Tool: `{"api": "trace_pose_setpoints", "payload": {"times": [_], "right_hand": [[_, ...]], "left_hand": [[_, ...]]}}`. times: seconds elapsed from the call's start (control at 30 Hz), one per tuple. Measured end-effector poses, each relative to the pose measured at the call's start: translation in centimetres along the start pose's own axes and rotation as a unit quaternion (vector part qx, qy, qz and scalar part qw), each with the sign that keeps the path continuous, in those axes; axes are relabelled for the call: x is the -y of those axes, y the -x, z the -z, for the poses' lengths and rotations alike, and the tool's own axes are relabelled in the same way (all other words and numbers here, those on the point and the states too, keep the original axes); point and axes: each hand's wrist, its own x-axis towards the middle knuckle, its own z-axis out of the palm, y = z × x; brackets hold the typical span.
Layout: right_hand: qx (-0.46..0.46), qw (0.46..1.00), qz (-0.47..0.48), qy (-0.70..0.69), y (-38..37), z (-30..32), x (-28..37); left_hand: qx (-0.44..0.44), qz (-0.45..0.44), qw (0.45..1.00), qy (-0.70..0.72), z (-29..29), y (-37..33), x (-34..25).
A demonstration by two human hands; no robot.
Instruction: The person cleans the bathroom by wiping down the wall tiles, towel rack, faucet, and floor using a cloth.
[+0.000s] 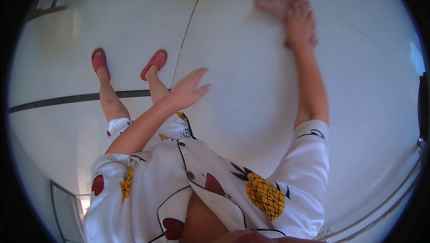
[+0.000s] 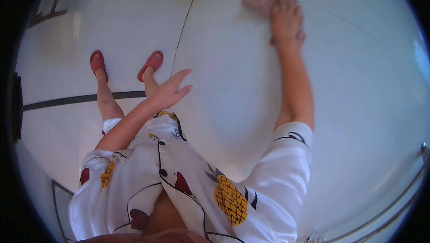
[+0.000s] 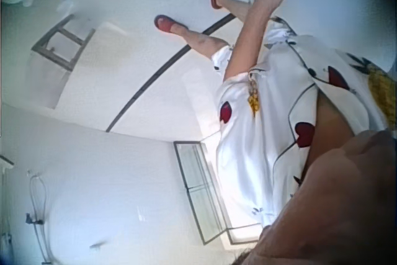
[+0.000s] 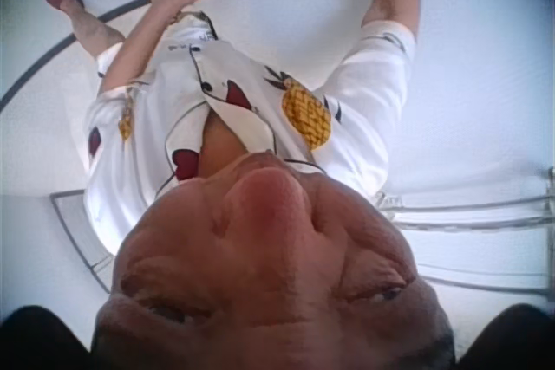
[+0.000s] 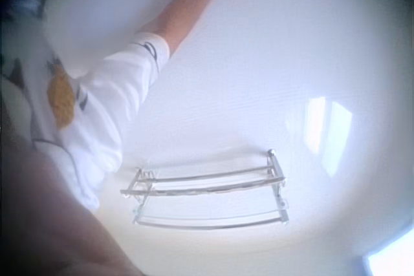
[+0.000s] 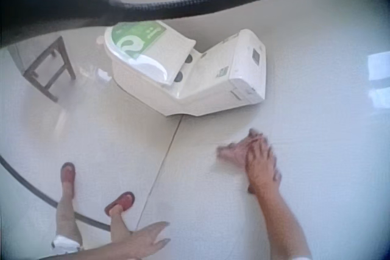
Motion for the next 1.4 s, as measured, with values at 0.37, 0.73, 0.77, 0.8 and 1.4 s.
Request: {"api": "trace_pose_setpoints", "payload": {"times": [0.37, 0.73, 0.77, 0.8, 1.4], "right_hand": [[-0.149, 0.985, 0.033, -0.083, -0.9, -7.4, -2.9], [0.011, 0.970, 0.200, -0.136, 8.3, -11.5, 8.8], [0.061, 0.977, 0.193, -0.063, 7.7, -4.5, 2.5], [0.075, 0.991, 0.106, -0.024, 6.8, -1.9, -2.2], [-0.127, 0.987, 0.073, -0.066, -7.5, 9.5, -11.5]], "left_hand": [[0.153, -0.057, 0.986, 0.043, -14.3, -1.5, -7.2], [0.135, -0.036, 0.990, -0.023, -12.6, -0.8, -3.8], [0.131, -0.035, 0.991, -0.016, -10.5, 0.0, -8.5], [0.130, -0.049, 0.990, -0.015, -9.1, 0.1, -11.6], [0.106, -0.082, 0.985, 0.108, 5.9, 0.9, -16.2]]}}
